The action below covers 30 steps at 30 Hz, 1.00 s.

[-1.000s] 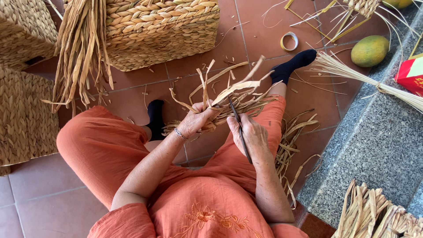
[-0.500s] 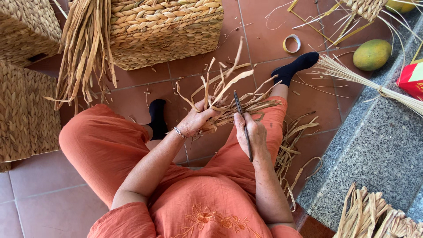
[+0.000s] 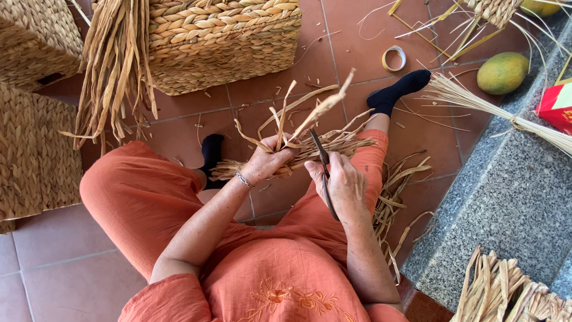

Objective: The person sits on the floor gathering dried palm leaves into a bundle, aligning the stalks, and wrapping a strip around the bundle. They then use scissors to trim the leaf ends and continue adding and arranging leaves into the bundle.

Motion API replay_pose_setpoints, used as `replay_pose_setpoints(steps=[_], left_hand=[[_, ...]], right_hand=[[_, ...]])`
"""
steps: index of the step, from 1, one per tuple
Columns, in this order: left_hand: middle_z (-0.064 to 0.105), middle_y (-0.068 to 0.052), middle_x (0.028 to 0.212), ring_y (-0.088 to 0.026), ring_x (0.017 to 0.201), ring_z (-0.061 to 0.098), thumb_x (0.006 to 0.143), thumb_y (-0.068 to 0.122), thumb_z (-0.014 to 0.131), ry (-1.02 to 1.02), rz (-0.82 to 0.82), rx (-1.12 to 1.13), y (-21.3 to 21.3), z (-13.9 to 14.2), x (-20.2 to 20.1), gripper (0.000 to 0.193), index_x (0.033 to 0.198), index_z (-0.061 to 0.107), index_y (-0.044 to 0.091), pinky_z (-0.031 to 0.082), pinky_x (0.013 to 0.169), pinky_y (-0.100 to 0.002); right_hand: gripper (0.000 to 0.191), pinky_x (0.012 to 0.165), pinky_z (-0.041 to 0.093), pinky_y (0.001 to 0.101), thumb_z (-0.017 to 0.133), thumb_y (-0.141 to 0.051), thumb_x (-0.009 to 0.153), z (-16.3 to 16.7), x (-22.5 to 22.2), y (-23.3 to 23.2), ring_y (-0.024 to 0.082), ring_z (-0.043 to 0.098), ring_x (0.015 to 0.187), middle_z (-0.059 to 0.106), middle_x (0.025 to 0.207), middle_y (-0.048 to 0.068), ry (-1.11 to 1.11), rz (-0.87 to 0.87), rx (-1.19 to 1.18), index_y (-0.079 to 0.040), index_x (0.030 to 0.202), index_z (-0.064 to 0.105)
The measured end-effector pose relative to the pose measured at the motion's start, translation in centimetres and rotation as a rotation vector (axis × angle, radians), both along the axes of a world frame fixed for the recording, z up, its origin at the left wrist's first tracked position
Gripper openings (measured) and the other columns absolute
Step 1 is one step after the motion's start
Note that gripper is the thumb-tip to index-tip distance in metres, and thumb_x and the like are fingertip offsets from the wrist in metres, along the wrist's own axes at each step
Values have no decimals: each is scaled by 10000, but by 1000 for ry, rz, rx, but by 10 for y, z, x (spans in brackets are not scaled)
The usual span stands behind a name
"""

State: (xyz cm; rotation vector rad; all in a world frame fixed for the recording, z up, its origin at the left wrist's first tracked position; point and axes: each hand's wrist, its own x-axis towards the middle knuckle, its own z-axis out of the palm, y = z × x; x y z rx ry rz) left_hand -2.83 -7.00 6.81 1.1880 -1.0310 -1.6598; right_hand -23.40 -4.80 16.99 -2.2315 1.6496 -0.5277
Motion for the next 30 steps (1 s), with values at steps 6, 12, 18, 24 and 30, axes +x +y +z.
replay_pose_setpoints(steps=[6,12,18,24,30], left_hand=[[690,30,878,-52,777,606,942,110,711,-196,-50,-22,2,2,3,188,1118,691,48,531,670,-255],[714,44,941,-20,859,621,944,106,712,-165,-63,-88,1,-11,4,205,1142,707,51,571,753,-231],[701,29,900,-29,805,613,945,95,719,-65,-9,-17,0,-17,4,161,1089,717,22,552,690,-237],[666,-2,849,-72,702,570,961,145,711,84,147,152,-2,4,9,186,1100,707,21,487,577,-262],[716,-15,937,-64,809,642,963,159,706,162,167,103,-2,18,8,215,1135,688,31,563,704,-254]], right_hand=[[509,513,523,470,605,-531,989,-3,1,-3,334,684,587,683,753,147,37,-3,15,-25,935,641],[455,507,509,470,579,-466,1031,-18,-3,-6,333,677,560,678,661,143,2,22,0,-39,898,658],[460,447,466,433,516,-433,1069,-37,-8,-7,287,607,457,582,519,99,-138,-60,51,-29,940,694],[481,448,370,216,413,-412,1142,-35,-24,4,44,444,549,536,729,-44,-1080,-226,217,-7,1066,661],[483,542,404,226,480,-465,1131,-24,-31,14,47,482,634,519,772,-24,-1064,-132,86,-14,1233,620]])
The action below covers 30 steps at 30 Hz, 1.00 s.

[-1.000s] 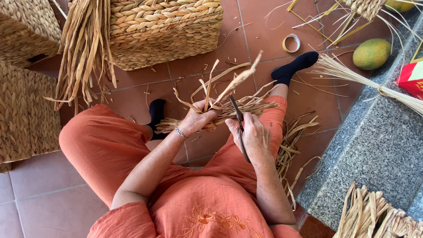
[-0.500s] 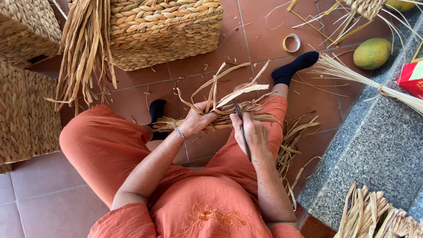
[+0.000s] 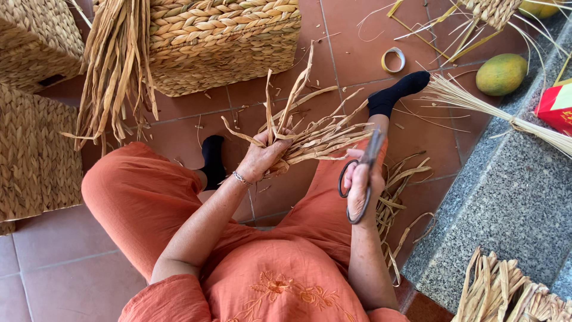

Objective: The person sits on the floor gathering dried palm leaves into a bundle, aligning the stalks, and wrapping a strip around the bundle. They then use scissors to trim the leaf ends and continue adding and arranging leaves into the bundle.

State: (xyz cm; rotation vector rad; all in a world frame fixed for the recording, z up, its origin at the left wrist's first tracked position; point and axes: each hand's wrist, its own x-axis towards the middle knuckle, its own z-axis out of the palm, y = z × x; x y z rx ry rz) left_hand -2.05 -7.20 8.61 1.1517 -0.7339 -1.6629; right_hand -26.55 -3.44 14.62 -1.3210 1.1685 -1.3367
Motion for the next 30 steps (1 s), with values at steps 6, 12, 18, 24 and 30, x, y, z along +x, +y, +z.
replay_pose_setpoints(steps=[6,12,18,24,30], left_hand=[[702,7,984,-51,882,629,975,155,706,-34,11,-115,5,1,-2,216,1148,680,29,556,781,-245],[699,23,1006,-46,922,628,977,146,708,-57,5,-206,10,6,-4,217,1156,684,26,557,818,-242],[698,17,975,-44,879,626,990,139,698,-41,25,-245,17,19,-13,203,1151,692,17,557,771,-229],[661,-8,860,-52,640,589,1032,178,668,38,9,-252,32,49,-23,201,1162,667,25,484,521,-214],[697,-9,907,-72,642,665,995,147,665,-30,-32,-239,32,60,-39,254,1221,641,34,570,537,-235]], right_hand=[[492,725,564,401,495,-502,1152,10,11,10,251,692,841,683,1031,130,720,-55,-200,-40,1251,634],[512,637,538,474,595,-507,1009,22,9,14,347,679,755,663,919,143,991,-77,-168,-20,1155,644],[468,625,538,437,609,-489,1029,34,-1,25,311,671,739,648,884,115,953,-129,-259,-33,1119,659],[490,594,526,411,606,-481,1027,51,-9,45,278,633,646,609,829,110,826,-210,-344,-5,1137,656],[449,600,543,409,616,-468,1016,66,-19,51,287,686,678,671,846,109,880,-200,-312,-27,1064,682]])
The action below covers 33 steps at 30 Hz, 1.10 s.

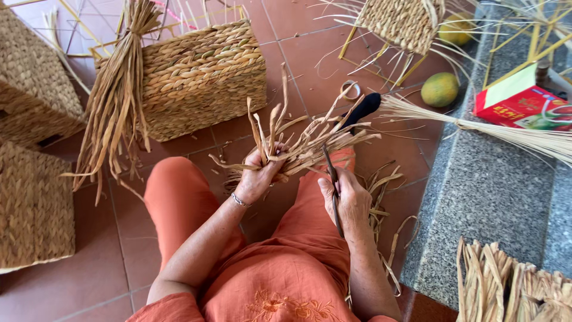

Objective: The person sits on the floor gathering dried palm leaves into a bundle, aligning the stalks, and wrapping a strip around the bundle. They then use scissors to trim the leaf ends and continue adding and arranging leaves into the bundle.

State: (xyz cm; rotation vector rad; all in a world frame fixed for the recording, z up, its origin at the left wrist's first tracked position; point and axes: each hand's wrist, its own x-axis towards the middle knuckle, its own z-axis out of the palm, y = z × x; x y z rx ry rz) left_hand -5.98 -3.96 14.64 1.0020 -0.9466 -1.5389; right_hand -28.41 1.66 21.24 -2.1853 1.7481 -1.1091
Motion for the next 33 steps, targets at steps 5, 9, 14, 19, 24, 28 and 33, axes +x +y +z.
replay_pose_setpoints(steps=[5,9,14,19,24,28,33], left_hand=[[683,28,986,-35,802,648,970,110,716,52,-28,-99,1,-16,-6,331,1280,618,50,587,630,-220],[685,28,1025,-31,886,626,979,92,750,43,5,-151,-3,-25,-10,325,1278,638,31,559,723,-203],[714,27,1006,-45,873,658,935,87,752,118,-42,-58,-6,-32,-16,331,1242,638,39,585,739,-226],[705,16,1041,-59,925,650,936,58,777,130,-56,-157,-8,-40,-22,326,1231,641,29,584,787,-232],[639,-13,1077,-92,953,645,955,32,765,86,-104,-380,-8,-39,-23,231,1173,691,20,586,786,-232],[629,-29,1061,-105,922,651,940,42,743,53,-147,-442,-11,-31,-19,184,1119,707,18,616,720,-226],[643,-36,1112,-107,955,662,976,50,738,63,-163,-443,-11,-32,-24,209,1177,704,9,598,777,-246]], right_hand=[[419,618,539,442,634,-439,1005,6,-2,-7,339,699,711,699,874,123,29,-26,66,-30,1073,698],[428,630,543,415,651,-422,1007,10,1,-4,313,687,714,680,898,133,37,3,-9,-11,1126,669],[498,564,535,332,648,-463,999,15,-1,6,178,643,625,656,835,85,3,-41,34,8,1161,667],[572,540,524,287,565,-519,1036,34,-16,3,143,642,653,656,854,49,-70,-112,-58,8,1235,663],[558,582,493,367,608,-534,1022,66,-36,-12,215,601,674,559,794,71,261,-209,-62,-22,1227,691],[554,561,493,376,615,-534,997,73,-43,-20,223,599,651,558,777,67,288,-170,-10,-29,1210,690],[487,595,549,342,536,-498,1122,51,-53,-26,215,673,719,675,949,98,192,-96,-22,-37,1211,669]])
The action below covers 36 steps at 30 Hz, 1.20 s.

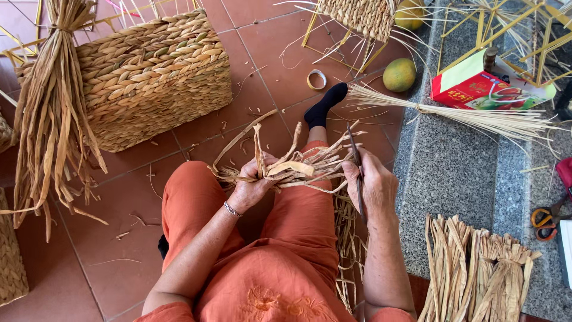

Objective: The person sits on the floor gathering dried palm leaves into a bundle, aligning the stalks, and wrapping a strip around the bundle. They then use scissors to trim the leaf ends and continue adding and arranging leaves into the bundle.

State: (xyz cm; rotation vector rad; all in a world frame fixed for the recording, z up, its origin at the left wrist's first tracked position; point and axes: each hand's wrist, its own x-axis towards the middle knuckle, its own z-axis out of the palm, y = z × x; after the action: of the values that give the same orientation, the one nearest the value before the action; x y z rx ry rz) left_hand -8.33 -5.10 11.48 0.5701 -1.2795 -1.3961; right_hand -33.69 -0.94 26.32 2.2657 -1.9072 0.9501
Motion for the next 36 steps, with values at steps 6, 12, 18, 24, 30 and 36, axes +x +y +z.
replay_pose_setpoints(steps=[6,12,18,24,30,36], left_hand=[[706,-16,951,-79,762,686,958,105,704,4,42,403,-6,-8,2,195,1138,653,53,598,595,-255],[593,-42,731,-124,478,563,1049,213,665,296,50,567,-24,-3,15,208,1207,622,85,464,434,-291],[682,-54,1014,-176,785,686,1048,372,569,488,249,606,-41,24,44,380,1269,590,63,559,613,-338],[664,-88,976,-267,904,651,986,436,489,956,597,715,-35,41,113,385,1166,593,112,553,862,-474],[499,-92,839,-243,812,478,1019,345,533,1410,325,437,-2,0,169,304,917,550,59,480,851,-408],[607,-140,919,-278,877,562,1046,351,503,1217,490,611,43,-43,187,327,931,593,59,502,944,-424]], right_hand=[[489,381,416,274,477,-437,1062,-32,-3,-8,120,502,451,600,669,14,-467,-29,49,-20,1159,713],[434,502,348,194,476,-374,1074,-49,5,-10,71,516,573,568,712,-6,-1463,-53,41,17,1176,632],[373,516,327,234,581,-388,1083,-111,50,1,90,479,589,539,706,6,-1195,36,510,-19,1131,605],[412,633,468,266,542,-506,1019,-167,109,22,145,624,744,706,921,74,-1549,72,801,-120,1155,588],[406,655,495,300,575,-556,906,-210,138,1,196,719,905,771,1049,67,-2034,-141,849,-191,1084,583],[216,682,496,332,778,-190,973,-232,128,-29,194,659,853,714,1014,53,-2041,-7,610,-145,1149,662]])
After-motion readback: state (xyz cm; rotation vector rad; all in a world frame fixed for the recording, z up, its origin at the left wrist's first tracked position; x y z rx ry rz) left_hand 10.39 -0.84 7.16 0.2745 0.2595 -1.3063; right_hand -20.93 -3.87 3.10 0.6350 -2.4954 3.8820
